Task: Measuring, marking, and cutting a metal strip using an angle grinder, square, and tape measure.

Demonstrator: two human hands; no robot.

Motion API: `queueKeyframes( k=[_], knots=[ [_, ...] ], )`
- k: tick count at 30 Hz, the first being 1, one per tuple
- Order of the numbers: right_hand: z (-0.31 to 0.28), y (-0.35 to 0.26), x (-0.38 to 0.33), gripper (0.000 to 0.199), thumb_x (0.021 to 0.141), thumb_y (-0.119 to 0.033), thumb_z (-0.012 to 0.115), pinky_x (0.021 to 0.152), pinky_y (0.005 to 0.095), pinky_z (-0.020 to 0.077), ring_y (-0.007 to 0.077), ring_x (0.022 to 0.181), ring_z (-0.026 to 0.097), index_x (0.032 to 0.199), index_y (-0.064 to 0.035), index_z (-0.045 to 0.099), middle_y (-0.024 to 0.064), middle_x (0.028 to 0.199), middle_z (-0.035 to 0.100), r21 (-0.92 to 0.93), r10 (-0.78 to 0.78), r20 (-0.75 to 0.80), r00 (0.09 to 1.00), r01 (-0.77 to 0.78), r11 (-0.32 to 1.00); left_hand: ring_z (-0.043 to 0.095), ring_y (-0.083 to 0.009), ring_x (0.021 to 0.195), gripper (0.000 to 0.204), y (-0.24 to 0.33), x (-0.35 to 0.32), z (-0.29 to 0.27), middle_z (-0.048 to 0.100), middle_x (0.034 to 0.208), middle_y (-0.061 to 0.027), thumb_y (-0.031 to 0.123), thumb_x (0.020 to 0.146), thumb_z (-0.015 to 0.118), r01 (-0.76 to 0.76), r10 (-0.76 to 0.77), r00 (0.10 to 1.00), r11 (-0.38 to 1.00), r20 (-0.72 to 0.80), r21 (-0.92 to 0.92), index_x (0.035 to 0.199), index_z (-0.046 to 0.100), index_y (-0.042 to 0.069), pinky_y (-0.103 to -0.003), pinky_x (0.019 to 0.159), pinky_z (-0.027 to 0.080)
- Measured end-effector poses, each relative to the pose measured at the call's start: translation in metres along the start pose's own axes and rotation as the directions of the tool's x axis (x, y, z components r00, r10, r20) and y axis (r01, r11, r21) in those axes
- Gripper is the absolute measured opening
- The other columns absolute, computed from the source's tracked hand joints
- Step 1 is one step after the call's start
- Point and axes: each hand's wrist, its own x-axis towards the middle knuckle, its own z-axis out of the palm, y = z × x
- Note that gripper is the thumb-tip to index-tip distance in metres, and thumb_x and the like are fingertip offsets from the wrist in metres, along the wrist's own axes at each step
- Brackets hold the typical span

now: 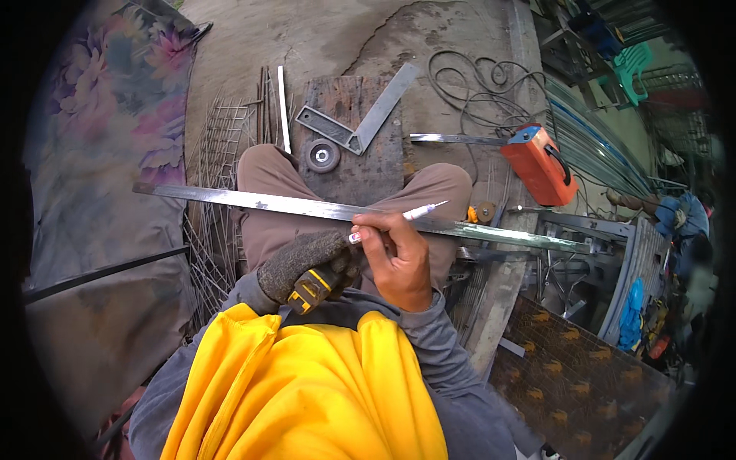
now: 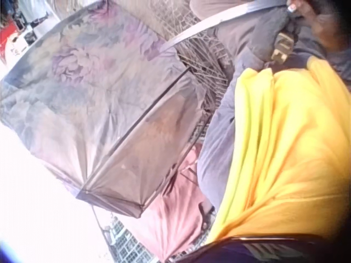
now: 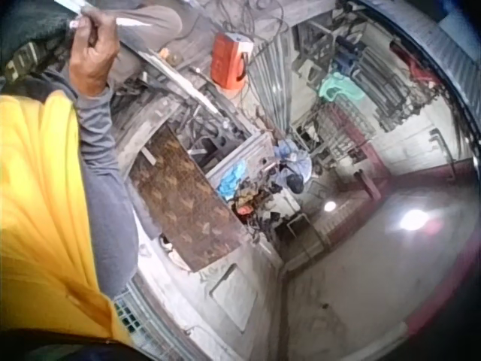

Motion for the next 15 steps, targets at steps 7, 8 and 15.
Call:
queueKeyframes(
  k=[7, 8, 15],
  knots=[
    [-0.026, -0.006, 0.012, 0.044, 0.092, -0.004, 0.077, 0.087, 0.0372, 0.0599, 0.0250, 0.100, 0.076, 0.133, -0.0025, 0.061, 0.0157, 0.112, 0.075, -0.192, -0.049, 0.148, 0.988, 0.077, 0.978, 0.069, -0.0180, 0.100, 0.044, -0.002, 0.008, -0.005, 0.070, 0.115, -0.0073, 0.011, 0.101, 0.066, -0.178, 0.201, 0.980, 0.883, -0.007, 0.435, 0.144, 0.058, 0.005, -0.033, 0.085, 0.058],
    [-0.025, 0.001, 0.012, 0.040, 0.092, -0.005, 0.078, 0.085, 0.0377, 0.0598, 0.0249, 0.098, 0.076, 0.128, -0.0029, 0.061, 0.0152, 0.109, 0.075, -0.302, -0.070, 0.068, 0.995, 0.087, 0.949, 0.069, -0.0174, 0.102, 0.040, -0.004, 0.009, -0.008, 0.069, 0.117, -0.0067, 0.015, 0.103, 0.066, -0.083, 0.115, 0.988, 0.956, -0.099, 0.282, 0.141, 0.059, 0.006, -0.032, 0.086, 0.058],
    [-0.006, 0.009, 0.007, 0.042, 0.095, -0.019, 0.084, 0.082, 0.0345, 0.0572, 0.0248, 0.093, 0.074, 0.105, -0.0031, 0.047, 0.0176, 0.108, 0.074, -0.247, -0.030, -0.186, 0.982, -0.017, 0.969, 0.068, -0.0175, 0.096, 0.030, 0.002, 0.009, 0.015, 0.068, 0.115, -0.0067, 0.027, 0.110, 0.058, -0.205, 0.044, 0.923, 0.897, -0.382, -0.392, 0.136, 0.057, 0.010, -0.035, 0.082, 0.061]
  ],
)
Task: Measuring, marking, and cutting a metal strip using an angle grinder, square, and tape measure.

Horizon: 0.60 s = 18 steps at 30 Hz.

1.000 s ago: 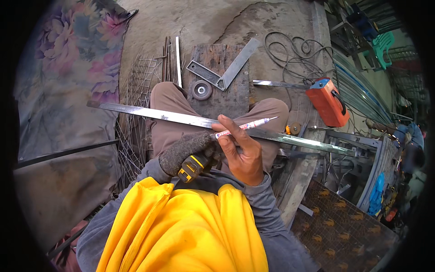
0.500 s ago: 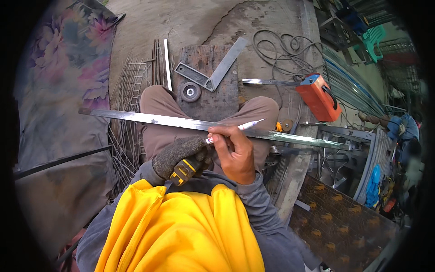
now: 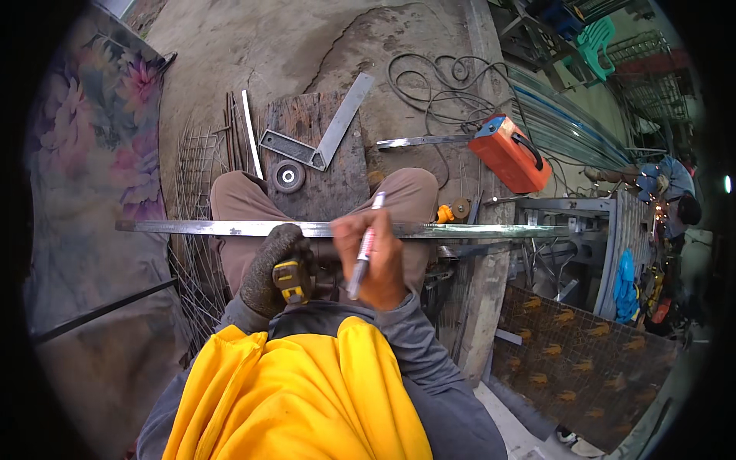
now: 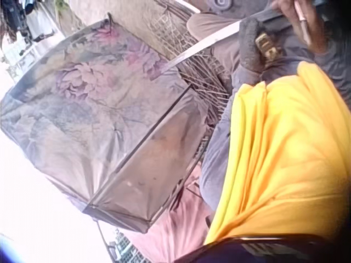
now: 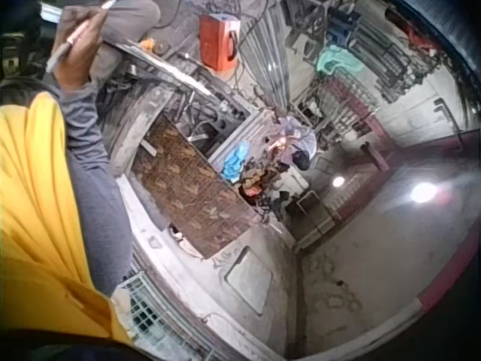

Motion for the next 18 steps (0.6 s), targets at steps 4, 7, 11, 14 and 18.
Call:
queueKeyframes(
  k=[4, 7, 11, 14, 18],
  knots=[
    [0.032, -0.019, -0.014, 0.057, 0.090, -0.023, 0.088, 0.099, 0.0391, 0.0543, 0.0304, 0.115, 0.070, 0.112, -0.0049, 0.039, 0.0257, 0.133, 0.066, 0.034, -0.007, 0.298, 0.954, -0.003, 0.999, 0.071, -0.0229, 0.106, 0.029, -0.017, 0.022, -0.012, 0.071, 0.118, -0.0066, 0.028, 0.110, 0.060, -0.264, 0.263, 0.964, 0.945, -0.031, -0.195, 0.135, 0.062, 0.014, -0.039, 0.093, 0.059],
    [0.043, -0.003, -0.017, 0.058, 0.086, -0.019, 0.090, 0.096, 0.0425, 0.0552, 0.0369, 0.116, 0.070, 0.112, -0.0031, 0.040, 0.0287, 0.128, 0.064, 0.105, -0.020, 0.132, 0.991, 0.006, 0.995, 0.069, -0.0209, 0.115, 0.035, 0.001, 0.005, 0.007, 0.068, 0.127, -0.0064, 0.026, 0.109, 0.060, -0.329, 0.322, 0.940, 0.943, 0.110, 0.055, 0.139, 0.061, 0.008, -0.036, 0.099, 0.056],
    [0.024, -0.003, -0.006, 0.053, 0.085, -0.009, 0.086, 0.095, 0.0411, 0.0556, 0.0362, 0.111, 0.072, 0.113, -0.0041, 0.041, 0.0267, 0.125, 0.067, 0.169, -0.060, 0.053, 0.997, 0.050, 0.984, 0.067, -0.0189, 0.117, 0.041, 0.028, -0.006, 0.011, 0.065, 0.130, -0.0066, 0.021, 0.106, 0.065, -0.157, 0.103, 0.984, 0.885, 0.142, 0.439, 0.142, 0.057, 0.004, -0.034, 0.100, 0.056],
    [0.015, -0.004, -0.005, 0.048, 0.086, -0.010, 0.086, 0.091, 0.0384, 0.0566, 0.0315, 0.104, 0.073, 0.110, -0.0036, 0.045, 0.0245, 0.120, 0.070, 0.133, -0.080, 0.118, 0.990, 0.064, 0.989, 0.066, -0.0173, 0.112, 0.042, 0.029, -0.003, 0.000, 0.065, 0.124, -0.0090, 0.017, 0.105, 0.066, -0.137, 0.010, 0.975, 0.811, 0.220, 0.569, 0.143, 0.055, 0.003, -0.032, 0.096, 0.057],
    [0.012, -0.004, -0.010, 0.042, 0.091, -0.013, 0.082, 0.090, 0.0342, 0.0547, 0.0244, 0.103, 0.072, 0.110, -0.0040, 0.046, 0.0216, 0.116, 0.070, 0.097, -0.060, 0.160, 0.985, 0.044, 0.994, 0.065, -0.0209, 0.118, 0.045, 0.013, -0.007, -0.003, 0.063, 0.131, -0.0086, 0.020, 0.102, 0.073, -0.167, 0.028, 0.960, 0.857, 0.278, 0.488, 0.140, 0.055, 0.005, -0.036, 0.097, 0.058]
  ],
)
